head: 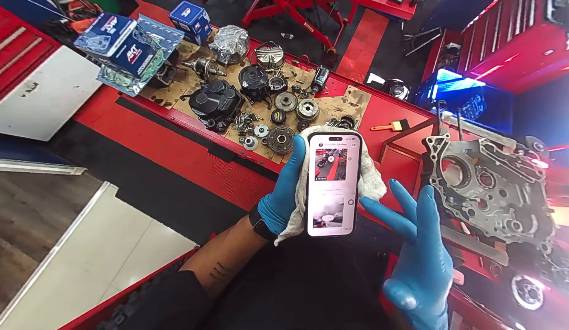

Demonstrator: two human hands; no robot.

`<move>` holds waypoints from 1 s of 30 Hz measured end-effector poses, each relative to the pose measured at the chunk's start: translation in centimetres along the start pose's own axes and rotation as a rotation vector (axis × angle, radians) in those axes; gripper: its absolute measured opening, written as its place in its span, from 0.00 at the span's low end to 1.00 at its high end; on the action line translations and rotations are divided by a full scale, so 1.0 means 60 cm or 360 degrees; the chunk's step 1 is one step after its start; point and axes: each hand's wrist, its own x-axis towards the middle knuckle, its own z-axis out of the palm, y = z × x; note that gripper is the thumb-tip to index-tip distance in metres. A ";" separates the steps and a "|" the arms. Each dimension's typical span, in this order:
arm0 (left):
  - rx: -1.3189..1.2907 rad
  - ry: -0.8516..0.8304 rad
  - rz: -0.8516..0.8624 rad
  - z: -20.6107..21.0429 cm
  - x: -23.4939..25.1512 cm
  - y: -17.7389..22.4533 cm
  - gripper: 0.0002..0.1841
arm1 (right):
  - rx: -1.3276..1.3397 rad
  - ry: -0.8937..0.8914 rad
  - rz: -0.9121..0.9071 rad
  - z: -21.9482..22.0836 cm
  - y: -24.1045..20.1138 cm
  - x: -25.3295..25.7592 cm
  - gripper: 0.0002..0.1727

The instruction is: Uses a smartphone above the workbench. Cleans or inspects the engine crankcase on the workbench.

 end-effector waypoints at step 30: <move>-0.0114 0.0001 -0.0089 -0.001 0.004 -0.012 0.30 | -0.0017 -0.0030 -0.0016 0.019 0.008 0.004 0.55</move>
